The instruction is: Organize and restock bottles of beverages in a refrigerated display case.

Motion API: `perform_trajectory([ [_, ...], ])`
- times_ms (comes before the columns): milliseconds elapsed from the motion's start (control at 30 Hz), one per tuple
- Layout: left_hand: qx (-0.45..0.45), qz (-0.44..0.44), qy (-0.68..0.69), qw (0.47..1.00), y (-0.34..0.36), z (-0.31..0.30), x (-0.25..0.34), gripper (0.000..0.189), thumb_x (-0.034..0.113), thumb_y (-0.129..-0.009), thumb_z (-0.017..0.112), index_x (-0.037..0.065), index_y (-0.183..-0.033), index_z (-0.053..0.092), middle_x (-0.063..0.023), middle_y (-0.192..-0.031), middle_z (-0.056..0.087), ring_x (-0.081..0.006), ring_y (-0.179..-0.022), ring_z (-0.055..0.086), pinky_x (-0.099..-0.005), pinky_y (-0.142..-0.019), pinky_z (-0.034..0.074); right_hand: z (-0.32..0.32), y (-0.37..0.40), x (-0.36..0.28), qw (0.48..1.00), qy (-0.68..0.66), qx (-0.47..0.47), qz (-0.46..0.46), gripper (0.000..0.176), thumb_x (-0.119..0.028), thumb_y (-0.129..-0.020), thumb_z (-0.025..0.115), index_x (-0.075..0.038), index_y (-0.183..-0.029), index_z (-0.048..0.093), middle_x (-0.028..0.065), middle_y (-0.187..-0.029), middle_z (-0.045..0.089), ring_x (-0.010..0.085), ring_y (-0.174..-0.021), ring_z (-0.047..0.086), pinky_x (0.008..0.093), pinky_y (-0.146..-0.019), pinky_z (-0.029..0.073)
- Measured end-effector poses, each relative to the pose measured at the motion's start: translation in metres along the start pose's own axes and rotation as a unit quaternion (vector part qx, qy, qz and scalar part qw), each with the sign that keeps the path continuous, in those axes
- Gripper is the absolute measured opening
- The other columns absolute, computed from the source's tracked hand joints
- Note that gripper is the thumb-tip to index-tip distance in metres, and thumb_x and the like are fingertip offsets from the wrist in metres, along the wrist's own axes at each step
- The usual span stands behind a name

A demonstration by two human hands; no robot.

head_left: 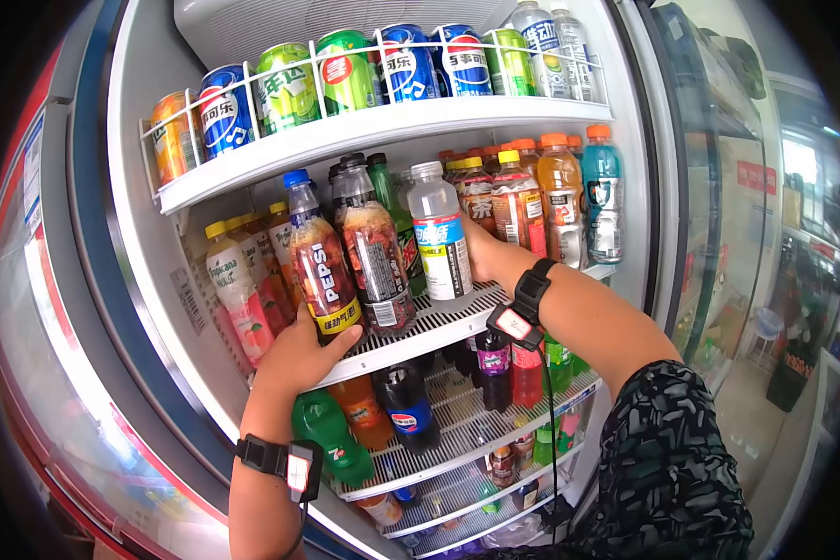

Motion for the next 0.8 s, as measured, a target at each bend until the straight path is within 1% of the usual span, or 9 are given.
perform_trajectory([
  [100, -0.005, -0.006, 0.001, 1.0, -0.001, 0.001, 0.0, 0.093, 0.064, -0.084, 0.063, -0.008, -0.137, 0.04, -0.0306, -0.111, 0.066, -0.0426, -0.108, 0.065, -0.0448, -0.092, 0.051, 0.002, 0.001, 0.0, 1.0, 0.016, -0.015, -0.004, 0.091, -0.08, -0.091, 0.013, -0.011, -0.131, 0.056, 0.0143, -0.134, 0.058, 0.0295, -0.119, 0.057, 0.05, -0.102, 0.045],
  [233, -0.001, 0.009, 0.007, 1.0, -0.003, 0.003, -0.003, 0.094, 0.064, -0.083, 0.063, -0.007, -0.139, 0.037, -0.0307, -0.112, 0.065, -0.0433, -0.107, 0.064, -0.046, -0.092, 0.051, 0.001, -0.005, 0.004, 0.998, -0.003, -0.067, 0.015, 0.09, -0.083, -0.089, 0.02, -0.011, -0.13, 0.057, 0.0136, -0.132, 0.059, 0.0291, -0.117, 0.058, 0.0495, -0.102, 0.045],
  [367, -0.005, 0.003, 0.006, 1.0, -0.002, 0.002, -0.001, 0.095, 0.064, -0.083, 0.063, -0.005, -0.142, 0.035, -0.0307, -0.116, 0.064, -0.0432, -0.11, 0.063, -0.0459, -0.093, 0.051, 0.013, 0.002, 0.003, 0.996, 0.018, -0.093, 0.0, 0.079, -0.079, -0.089, 0.033, -0.01, -0.11, 0.066, 0.0088, -0.109, 0.069, 0.0217, -0.096, 0.066, 0.0404, -0.087, 0.052],
  [400, -0.007, 0.004, 0.003, 1.0, -0.002, 0.002, -0.001, 0.095, 0.064, -0.083, 0.063, -0.005, -0.142, 0.035, -0.0307, -0.116, 0.064, -0.0432, -0.11, 0.063, -0.0459, -0.093, 0.051, 0.011, -0.002, 0.004, 0.996, 0.015, -0.092, -0.001, 0.079, -0.079, -0.089, 0.033, -0.01, -0.11, 0.066, 0.0088, -0.109, 0.069, 0.0217, -0.096, 0.066, 0.0404, -0.087, 0.052],
  [467, 0.006, -0.005, -0.004, 1.0, -0.002, 0.002, -0.002, 0.096, 0.063, -0.084, 0.064, -0.006, -0.143, 0.033, -0.0306, -0.117, 0.064, -0.0429, -0.111, 0.063, -0.0455, -0.094, 0.05, 0.008, -0.011, 0.009, 0.989, 0.007, -0.145, 0.012, 0.083, -0.081, -0.088, 0.031, -0.01, -0.116, 0.064, 0.0105, -0.115, 0.067, 0.0239, -0.102, 0.064, 0.0433, -0.091, 0.05],
  [500, 0.003, -0.005, -0.006, 1.0, -0.002, 0.002, -0.002, 0.096, 0.063, -0.084, 0.064, -0.006, -0.143, 0.033, -0.0306, -0.117, 0.064, -0.0429, -0.111, 0.063, -0.0455, -0.094, 0.05, 0.004, -0.013, 0.011, 0.993, 0.013, -0.112, 0.018, 0.088, -0.083, -0.087, 0.027, -0.011, -0.126, 0.06, 0.0126, -0.126, 0.063, 0.0264, -0.113, 0.061, 0.0469, -0.098, 0.047],
  [633, -0.002, -0.002, -0.001, 1.0, -0.001, 0.002, 0.0, 0.096, 0.062, -0.084, 0.064, -0.006, -0.144, 0.032, -0.0308, -0.117, 0.064, -0.0428, -0.113, 0.062, -0.0447, -0.095, 0.049, 0.005, -0.012, 0.011, 0.994, 0.009, -0.105, 0.014, 0.089, -0.082, -0.089, 0.021, -0.013, -0.136, 0.053, 0.0126, -0.137, 0.056, 0.0279, -0.124, 0.055, 0.0487, -0.105, 0.042],
  [767, -0.001, -0.011, -0.004, 1.0, -0.001, 0.002, -0.001, 0.095, 0.063, -0.084, 0.064, -0.005, -0.143, 0.033, -0.0307, -0.118, 0.064, -0.0423, -0.113, 0.062, -0.0446, -0.096, 0.049, 0.011, 0.007, 0.007, 0.996, 0.04, -0.077, 0.001, 0.089, -0.083, -0.089, 0.022, -0.014, -0.134, 0.054, 0.0122, -0.135, 0.058, 0.0267, -0.122, 0.056, 0.0475, -0.103, 0.044],
  [800, -0.002, -0.013, -0.011, 1.0, -0.002, 0.002, -0.001, 0.095, 0.063, -0.084, 0.063, -0.005, -0.143, 0.033, -0.0308, -0.118, 0.064, -0.0422, -0.113, 0.062, -0.0447, -0.096, 0.049, 0.011, 0.007, 0.007, 0.997, 0.019, -0.072, 0.008, 0.077, -0.076, -0.09, 0.033, -0.012, -0.126, 0.059, 0.0121, -0.126, 0.062, 0.0261, -0.112, 0.06, 0.0471, -0.098, 0.047],
])
Point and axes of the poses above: each hand's wrist, its own y-axis away from the middle knuckle, its own z-axis out of the palm, x = y × z, the point moved 3 cm from there along -y, towards the middle knuckle
